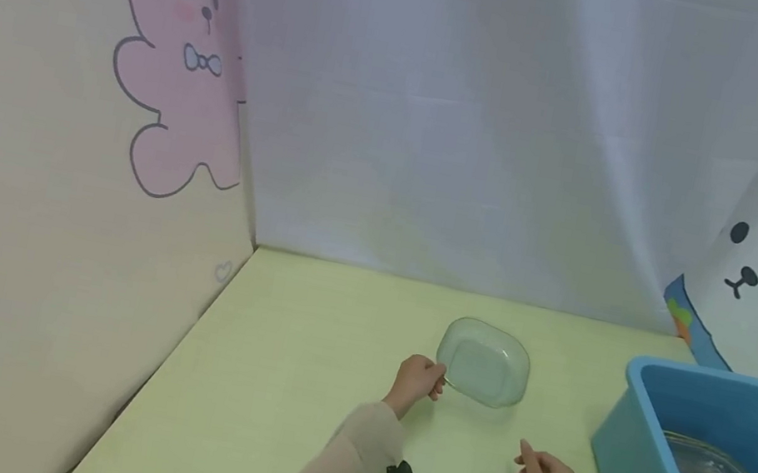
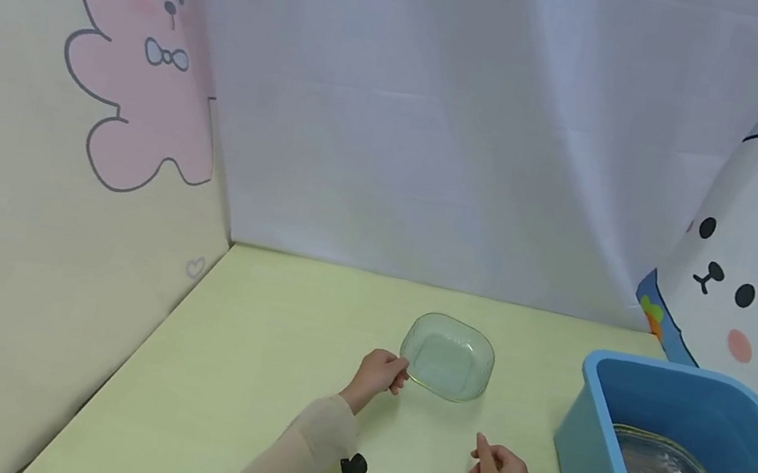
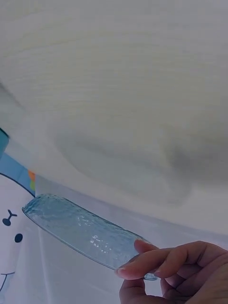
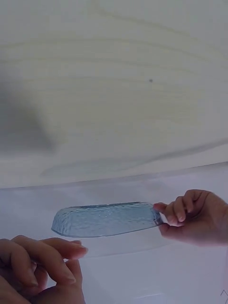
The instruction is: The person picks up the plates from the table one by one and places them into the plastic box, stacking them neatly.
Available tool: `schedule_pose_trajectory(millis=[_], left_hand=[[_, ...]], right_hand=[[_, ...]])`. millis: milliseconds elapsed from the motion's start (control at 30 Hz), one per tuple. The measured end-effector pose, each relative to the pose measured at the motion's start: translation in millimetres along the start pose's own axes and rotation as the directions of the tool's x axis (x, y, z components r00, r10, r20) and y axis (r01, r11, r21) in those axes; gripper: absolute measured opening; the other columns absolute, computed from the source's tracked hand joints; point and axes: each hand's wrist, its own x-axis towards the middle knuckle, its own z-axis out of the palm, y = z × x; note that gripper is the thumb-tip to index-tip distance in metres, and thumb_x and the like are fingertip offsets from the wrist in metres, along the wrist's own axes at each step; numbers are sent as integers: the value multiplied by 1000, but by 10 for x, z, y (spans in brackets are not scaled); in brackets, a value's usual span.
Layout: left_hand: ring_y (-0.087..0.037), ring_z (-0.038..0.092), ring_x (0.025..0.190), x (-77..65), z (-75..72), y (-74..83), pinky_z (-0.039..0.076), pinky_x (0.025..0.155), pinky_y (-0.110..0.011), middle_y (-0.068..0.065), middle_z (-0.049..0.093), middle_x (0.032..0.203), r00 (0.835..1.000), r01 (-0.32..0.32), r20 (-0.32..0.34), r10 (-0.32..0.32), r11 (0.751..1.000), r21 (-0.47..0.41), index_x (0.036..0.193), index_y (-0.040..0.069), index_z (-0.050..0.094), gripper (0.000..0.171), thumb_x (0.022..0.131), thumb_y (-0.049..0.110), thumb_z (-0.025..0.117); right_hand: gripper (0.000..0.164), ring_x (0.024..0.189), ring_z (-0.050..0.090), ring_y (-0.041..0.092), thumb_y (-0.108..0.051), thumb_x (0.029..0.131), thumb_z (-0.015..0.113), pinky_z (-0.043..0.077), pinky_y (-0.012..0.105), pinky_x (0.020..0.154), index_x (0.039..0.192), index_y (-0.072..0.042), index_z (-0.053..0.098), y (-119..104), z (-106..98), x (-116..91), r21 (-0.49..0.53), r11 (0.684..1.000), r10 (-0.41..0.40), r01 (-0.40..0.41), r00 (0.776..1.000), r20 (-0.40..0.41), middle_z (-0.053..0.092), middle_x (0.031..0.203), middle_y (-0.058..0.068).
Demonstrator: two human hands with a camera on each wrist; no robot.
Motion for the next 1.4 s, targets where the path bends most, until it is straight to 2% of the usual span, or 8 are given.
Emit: schedule_pose_trajectory(millis=[167,433,600,733,900,1033,1233,1400], left_hand=[[-6,49,41,-265,-198,-206,46,55,-20,6,51,51,999,-5,-34,3,999,-33,72,-3,65,29,87,16,50],[-5,48,40,-722,-394,-432,41,49,-19,6,52,51,993,24,-111,-34,996,-89,71,0,64,26,87,16,51],[-5,47,40,-876,-500,-500,45,51,-21,5,52,51,988,14,-152,-31,994,-112,70,-1,64,26,87,16,53],[-6,47,41,-954,-572,-536,44,51,-22,5,52,51,987,13,-159,-30,994,-108,70,0,63,26,87,17,53],[-5,47,39,-1032,-653,-451,41,49,-21,6,51,51,986,-13,-164,-12,989,-149,73,-5,63,28,87,18,55],[-4,47,38,-1074,-714,-255,37,46,-18,6,50,51,983,-60,-183,19,974,-220,75,-8,61,28,87,17,55],[-6,47,40,-1173,-837,43,36,43,-16,5,51,53,981,-98,-188,41,948,-304,76,-5,60,26,90,16,52],[-6,47,41,-1211,-860,115,37,43,-16,4,52,54,981,-105,-191,42,939,-328,77,-4,59,26,90,17,52]], right_hand=[[46,48,48,11,-40,94,45,36,26,47,90,1,66,-61,80,-3,3,999,-34,34,999,5,59,57,-5],[45,48,47,11,-39,94,46,38,27,46,88,1,66,-149,234,3,21,999,-48,48,999,-8,59,57,-4],[45,48,48,12,-39,94,46,38,27,47,88,1,66,-224,254,20,26,996,-81,81,997,-1,60,59,-3],[47,49,47,10,-40,95,46,36,24,46,90,2,66,-262,259,10,33,996,-82,81,996,38,60,59,-4],[50,49,47,9,-42,95,44,37,24,47,90,3,66,-311,310,-32,70,995,-83,78,994,74,59,58,-4],[58,47,46,8,-49,95,38,37,23,48,90,2,65,-343,358,-64,103,991,-97,89,992,79,59,59,-5],[68,46,46,8,-54,95,29,38,23,48,90,4,64,-415,409,-86,189,977,-116,98,989,87,58,59,-3],[66,44,45,7,-51,97,26,38,24,47,92,3,63,-548,393,-86,263,954,-168,145,984,65,58,60,-1]])
